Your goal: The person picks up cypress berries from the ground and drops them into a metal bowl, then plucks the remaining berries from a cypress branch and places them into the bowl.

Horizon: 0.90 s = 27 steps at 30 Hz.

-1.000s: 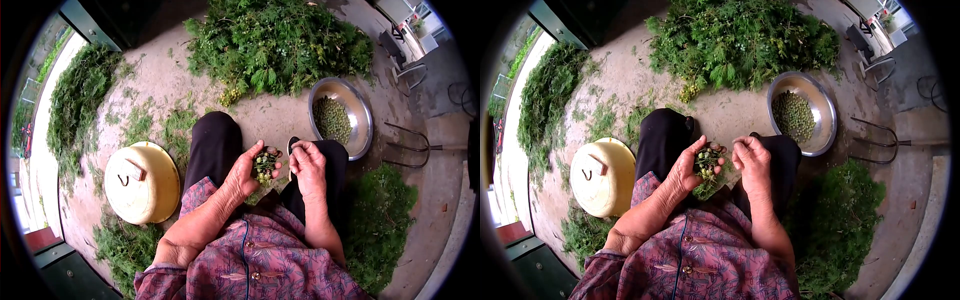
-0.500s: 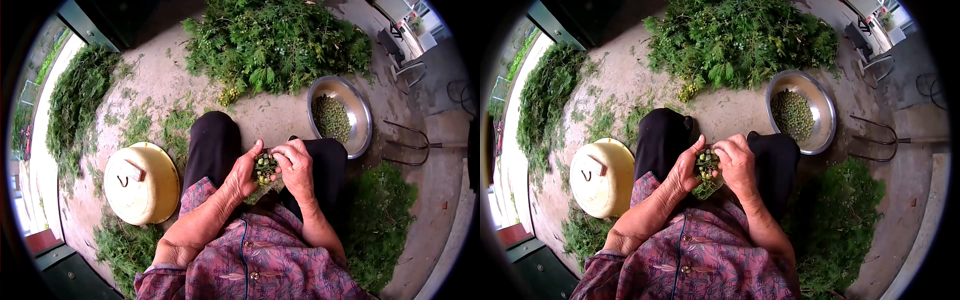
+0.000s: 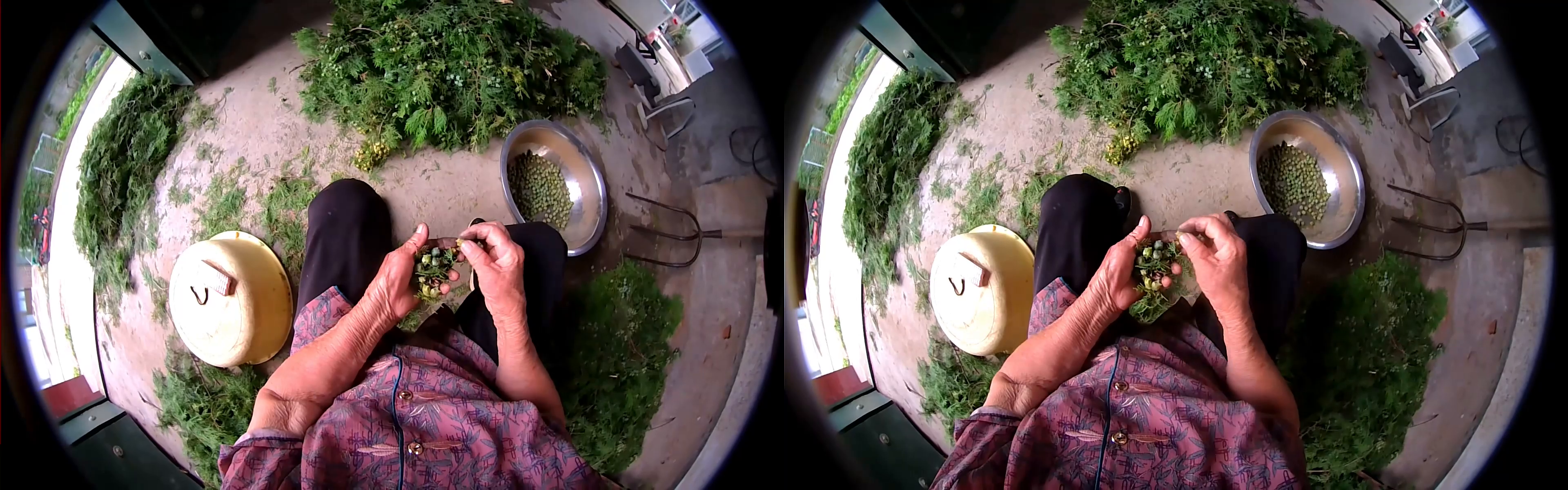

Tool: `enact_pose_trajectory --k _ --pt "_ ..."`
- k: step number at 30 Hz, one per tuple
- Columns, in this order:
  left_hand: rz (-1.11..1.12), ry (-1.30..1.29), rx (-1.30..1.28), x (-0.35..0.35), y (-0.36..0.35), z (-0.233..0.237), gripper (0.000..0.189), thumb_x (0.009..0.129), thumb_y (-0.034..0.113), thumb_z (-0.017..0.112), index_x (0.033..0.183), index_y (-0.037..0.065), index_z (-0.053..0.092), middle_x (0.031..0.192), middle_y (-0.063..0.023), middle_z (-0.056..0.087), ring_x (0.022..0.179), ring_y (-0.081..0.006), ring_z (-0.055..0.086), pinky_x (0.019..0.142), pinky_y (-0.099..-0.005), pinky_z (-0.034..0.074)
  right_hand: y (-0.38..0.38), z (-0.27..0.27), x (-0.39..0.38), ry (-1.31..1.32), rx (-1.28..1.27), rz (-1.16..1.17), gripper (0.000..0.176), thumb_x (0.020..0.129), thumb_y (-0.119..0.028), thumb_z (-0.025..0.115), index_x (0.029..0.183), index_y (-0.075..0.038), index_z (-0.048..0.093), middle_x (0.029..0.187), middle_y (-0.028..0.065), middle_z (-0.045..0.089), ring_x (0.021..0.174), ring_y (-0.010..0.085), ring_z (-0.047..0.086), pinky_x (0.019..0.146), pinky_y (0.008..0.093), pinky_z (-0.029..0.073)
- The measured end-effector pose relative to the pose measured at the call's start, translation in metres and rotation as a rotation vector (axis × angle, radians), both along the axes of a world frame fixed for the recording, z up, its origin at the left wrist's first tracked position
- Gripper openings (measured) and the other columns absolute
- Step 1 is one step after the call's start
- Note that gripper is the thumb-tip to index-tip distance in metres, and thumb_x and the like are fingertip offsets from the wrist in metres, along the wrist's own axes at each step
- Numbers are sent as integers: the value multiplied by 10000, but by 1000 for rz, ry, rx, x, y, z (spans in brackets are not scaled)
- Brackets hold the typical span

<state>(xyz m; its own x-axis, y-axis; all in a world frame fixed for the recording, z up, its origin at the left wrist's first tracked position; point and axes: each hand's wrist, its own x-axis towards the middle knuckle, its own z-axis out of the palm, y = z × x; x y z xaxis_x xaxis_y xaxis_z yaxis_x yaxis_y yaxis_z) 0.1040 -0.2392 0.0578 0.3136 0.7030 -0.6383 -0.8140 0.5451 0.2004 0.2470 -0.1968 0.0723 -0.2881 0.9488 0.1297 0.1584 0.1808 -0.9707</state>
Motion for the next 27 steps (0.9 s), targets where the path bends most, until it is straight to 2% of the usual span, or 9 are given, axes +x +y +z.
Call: enact_pose_trajectory --k 1,4,7,10,12,17,20,22,27 --pt "-2 -6 10 0 0 0 491 903 475 403 956 7 544 787 -102 597 637 -229 593 497 -337 508 -1 12 8 267 -478 -1 90 807 -29 577 893 -1 572 805 61 571 574 109 515 535 217 428" --pt "-15 -24 22 0 1 -1 503 902 481 400 968 3 541 792 -99 594 647 -233 593 495 -337 506 3 23 5 707 -713 23 140 839 -81 551 952 0 542 737 54 576 582 93 496 529 188 398" --pt "-12 30 9 0 1 1 500 897 484 410 954 6 541 778 -93 587 648 -229 593 495 -338 508 4 17 11 480 -665 164 117 831 -44 560 935 11 566 814 51 579 597 99 506 537 203 419" --pt "-10 53 21 0 0 6 486 890 486 426 932 15 540 763 -89 580 643 -225 593 495 -342 511 -4 26 -7 -211 98 158 171 765 52 588 913 -19 633 732 28 516 606 95 522 519 234 447" --pt "-6 55 24 0 -1 5 477 887 486 436 924 22 538 760 -89 577 635 -225 593 496 -342 513 -6 13 -10 -374 210 189 222 701 56 608 895 -49 637 743 82 527 611 193 559 488 301 458" --pt "11 4 14 1 -2 0 472 884 483 444 930 21 531 775 -97 584 618 -220 589 492 -331 513 -3 15 -12 -378 254 178 194 711 46 603 882 -43 625 746 90 529 642 217 562 566 304 465" --pt "-7 0 15 -5 1 6 480 887 477 443 966 11 526 809 -109 593 631 -214 584 485 -318 507 4 20 -4 -87 -56 85 81 787 -6 590 867 -11 604 781 51 559 625 138 543 522 248 447" --pt "31 -79 55 -11 2 -2 470 895 449 444 1053 11 501 909 -142 585 654 -223 576 465 -286 483 17 19 10 438 -564 88 121 810 -33 577 926 -3 569 810 41 573 648 117 547 505 227 417" --pt "219 -205 88 -36 18 7 362 904 363 451 1046 35 503 970 -132 544 689 -207 538 464 -242 443 38 13 5 835 -757 -46 167 848 -113 548 979 -13 524 815 67 575 666 151 556 511 238 407"
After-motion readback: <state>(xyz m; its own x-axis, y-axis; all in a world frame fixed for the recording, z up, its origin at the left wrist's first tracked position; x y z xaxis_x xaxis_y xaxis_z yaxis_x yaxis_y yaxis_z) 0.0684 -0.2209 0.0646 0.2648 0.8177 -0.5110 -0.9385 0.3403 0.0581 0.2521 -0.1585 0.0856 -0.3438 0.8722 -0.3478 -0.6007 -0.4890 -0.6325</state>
